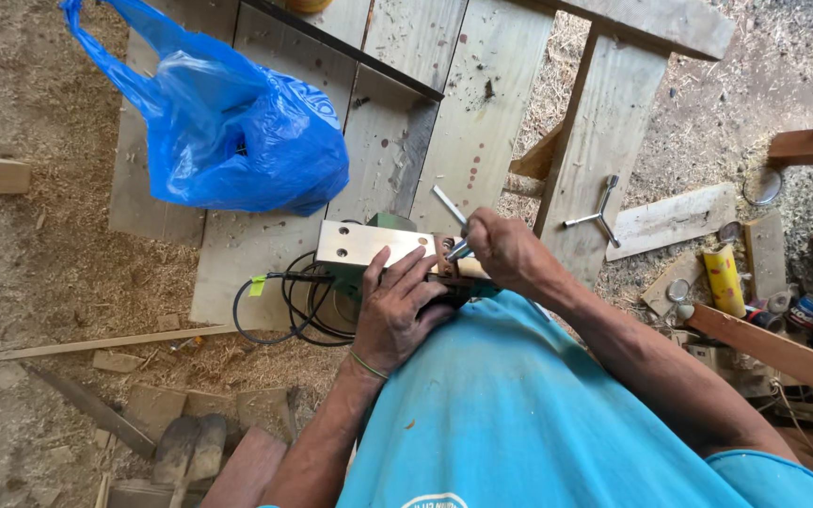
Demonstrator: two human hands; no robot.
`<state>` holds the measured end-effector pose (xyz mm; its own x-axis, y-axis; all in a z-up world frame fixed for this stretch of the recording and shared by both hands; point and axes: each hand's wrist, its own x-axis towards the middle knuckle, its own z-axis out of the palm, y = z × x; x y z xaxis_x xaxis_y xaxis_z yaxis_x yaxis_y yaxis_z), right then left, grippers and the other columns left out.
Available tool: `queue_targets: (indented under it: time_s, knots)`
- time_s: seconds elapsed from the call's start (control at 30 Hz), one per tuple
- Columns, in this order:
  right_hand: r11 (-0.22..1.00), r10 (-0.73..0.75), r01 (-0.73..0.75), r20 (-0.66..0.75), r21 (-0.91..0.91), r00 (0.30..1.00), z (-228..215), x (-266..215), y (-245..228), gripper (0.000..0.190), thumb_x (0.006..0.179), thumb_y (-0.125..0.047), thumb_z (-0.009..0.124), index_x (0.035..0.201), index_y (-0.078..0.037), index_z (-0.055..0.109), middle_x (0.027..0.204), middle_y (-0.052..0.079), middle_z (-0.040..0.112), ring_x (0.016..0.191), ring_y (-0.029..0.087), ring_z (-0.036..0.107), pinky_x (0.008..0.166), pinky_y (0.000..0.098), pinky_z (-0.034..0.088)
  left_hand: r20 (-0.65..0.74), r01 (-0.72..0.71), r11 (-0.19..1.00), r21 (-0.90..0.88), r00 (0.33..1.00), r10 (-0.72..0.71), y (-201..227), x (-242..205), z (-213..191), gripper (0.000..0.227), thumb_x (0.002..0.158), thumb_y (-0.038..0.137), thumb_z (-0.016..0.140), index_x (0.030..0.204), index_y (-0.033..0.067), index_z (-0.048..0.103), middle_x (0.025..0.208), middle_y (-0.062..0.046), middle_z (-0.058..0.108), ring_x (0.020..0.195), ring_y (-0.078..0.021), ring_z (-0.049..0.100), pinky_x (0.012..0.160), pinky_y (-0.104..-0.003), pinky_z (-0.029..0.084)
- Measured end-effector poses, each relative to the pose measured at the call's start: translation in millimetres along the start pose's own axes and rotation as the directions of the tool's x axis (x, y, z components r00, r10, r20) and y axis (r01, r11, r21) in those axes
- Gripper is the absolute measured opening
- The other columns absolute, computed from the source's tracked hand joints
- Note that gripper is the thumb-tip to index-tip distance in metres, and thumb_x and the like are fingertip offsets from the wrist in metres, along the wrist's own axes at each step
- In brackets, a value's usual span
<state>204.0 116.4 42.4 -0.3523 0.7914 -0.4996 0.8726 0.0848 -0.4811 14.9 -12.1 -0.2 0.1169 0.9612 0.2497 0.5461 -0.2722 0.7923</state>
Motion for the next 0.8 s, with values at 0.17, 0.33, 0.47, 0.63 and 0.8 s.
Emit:
queue_targets:
  time_s: [0.17, 0.33, 0.47, 0.63, 0.8]
  knots:
    - [0.999, -0.018, 0.02, 0.061, -0.037, 0.998, 0, -7, -6, 0.035, 0.105, -0.024, 0.048, 0.091, 0.002, 0.067, 0.07, 0.023, 0.065, 0.059, 0.034, 0.066, 0.061, 0.0468, 0.053, -0.041, -0.021, 0.999, -0.042, 0.999, 0.019, -5, -12, 0, 0.032, 0.08, 0.029, 0.086, 0.107, 0.0191, 0.072, 0.137, -0.004, 0.066, 0.139, -0.0223, 0.053, 0.123, -0.05, 0.022]
    - [0.988, 0.134, -0.147, 0.198, 0.051, 0.971, -15, -5, -30, 0.037, 0.1, -0.031, 0.051, 0.091, 0.001, 0.068, 0.062, 0.016, 0.069, 0.051, 0.021, 0.069, 0.052, 0.0404, 0.056, -0.032, 0.017, 0.997, -0.075, 0.999, -0.02, -8, -11, 3, 0.031, 0.08, 0.029, 0.085, 0.106, 0.0189, 0.072, 0.136, -0.003, 0.068, 0.138, -0.0202, 0.054, 0.123, -0.047, 0.024]
    - [0.971, 0.23, -0.238, 0.237, 0.006, 0.944, -22, 3, -43, 0.038, 0.1, -0.032, 0.053, 0.088, -0.001, 0.073, 0.056, 0.015, 0.069, 0.049, 0.018, 0.067, 0.049, 0.036, 0.053, -0.042, 0.004, 0.994, -0.113, 0.999, -0.009, -10, -6, 1, 0.031, 0.077, 0.028, 0.086, 0.102, 0.0187, 0.071, 0.134, -0.002, 0.07, 0.137, -0.0212, 0.053, 0.121, -0.047, 0.023]
    - [0.934, 0.3, -0.347, 0.345, 0.082, 0.889, -20, 6, -35, 0.041, 0.102, -0.03, 0.053, 0.086, 0.001, 0.074, 0.06, 0.01, 0.071, 0.051, 0.017, 0.069, 0.047, 0.0359, 0.054, -0.018, 0.044, 0.991, -0.125, 0.999, -0.047, -5, -10, 4, 0.027, 0.077, 0.027, 0.086, 0.1, 0.0207, 0.072, 0.134, 0.002, 0.07, 0.138, -0.0202, 0.053, 0.122, -0.047, 0.021]
    - [0.877, -0.41, 0.473, 0.387, -0.079, 0.825, -27, 13, -18, 0.023, 0.096, -0.021, 0.061, 0.102, -0.006, 0.075, 0.088, 0.011, 0.075, 0.076, 0.023, 0.071, 0.068, 0.038, 0.055, -0.007, 0.07, 0.989, -0.13, 0.997, -0.072, -5, -5, -1, 0.026, 0.077, 0.028, 0.086, 0.099, 0.021, 0.074, 0.133, 0.002, 0.07, 0.137, -0.0191, 0.053, 0.122, -0.046, 0.021]
